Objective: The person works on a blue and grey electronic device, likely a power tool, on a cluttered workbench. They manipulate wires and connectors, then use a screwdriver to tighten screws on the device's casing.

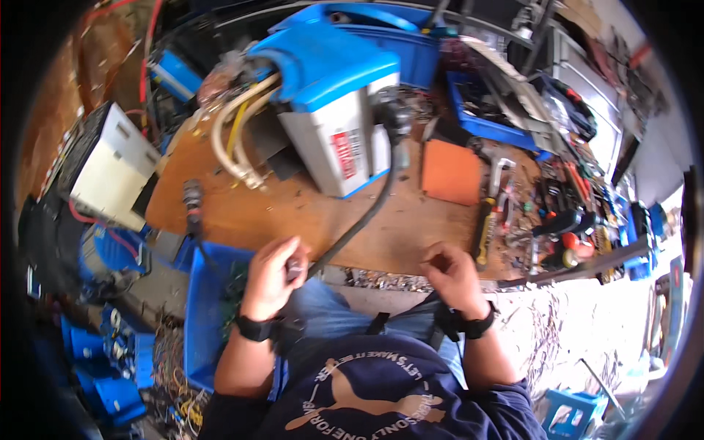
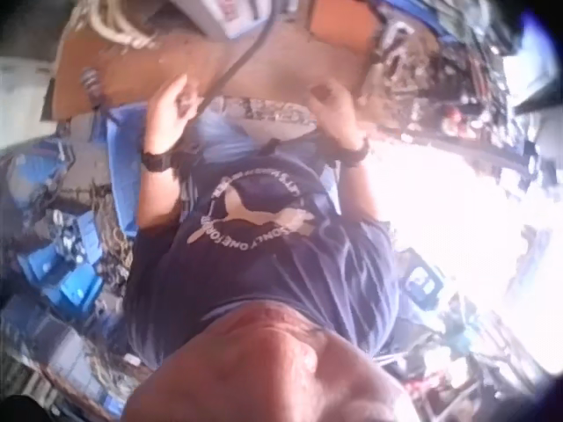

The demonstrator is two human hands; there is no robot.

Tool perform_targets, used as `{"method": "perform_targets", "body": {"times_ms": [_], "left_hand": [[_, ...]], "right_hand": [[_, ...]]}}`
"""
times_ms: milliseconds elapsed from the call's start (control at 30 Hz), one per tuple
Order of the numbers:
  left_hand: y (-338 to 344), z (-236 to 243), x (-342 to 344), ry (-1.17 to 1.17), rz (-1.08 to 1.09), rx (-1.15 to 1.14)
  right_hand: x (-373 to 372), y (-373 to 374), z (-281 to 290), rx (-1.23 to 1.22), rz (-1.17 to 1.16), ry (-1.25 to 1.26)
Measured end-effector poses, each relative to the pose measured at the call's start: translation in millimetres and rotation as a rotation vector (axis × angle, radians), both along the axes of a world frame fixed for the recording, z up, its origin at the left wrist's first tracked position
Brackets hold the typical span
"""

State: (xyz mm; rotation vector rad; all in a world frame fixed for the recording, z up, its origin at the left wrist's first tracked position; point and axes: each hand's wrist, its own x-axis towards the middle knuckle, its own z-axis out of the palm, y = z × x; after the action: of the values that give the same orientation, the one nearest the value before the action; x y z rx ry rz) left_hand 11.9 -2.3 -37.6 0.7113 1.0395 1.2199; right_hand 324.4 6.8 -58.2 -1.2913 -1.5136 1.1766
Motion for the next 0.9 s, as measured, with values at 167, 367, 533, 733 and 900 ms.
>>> {"method": "perform_targets", "body": {"times_ms": [167,367,533,733,900], "left_hand": [[-16,-11,-15,0.13,0.008,0.019],[-35,-22,-39,0.262,-0.056,0.055],[-44,-17,-34,0.344,-0.071,0.082],[-44,11,-5,0.465,-0.09,0.18],[-30,22,27,0.488,-0.183,0.283]], "right_hand": [[0,0,8,0.022,0.011,-0.139],[0,27,35,0.252,0.005,-0.596],[-25,139,75,0.571,-0.354,-0.588],[-50,119,105,0.708,-0.321,0.026],[-63,18,56,0.276,0.169,-0.008]]}}
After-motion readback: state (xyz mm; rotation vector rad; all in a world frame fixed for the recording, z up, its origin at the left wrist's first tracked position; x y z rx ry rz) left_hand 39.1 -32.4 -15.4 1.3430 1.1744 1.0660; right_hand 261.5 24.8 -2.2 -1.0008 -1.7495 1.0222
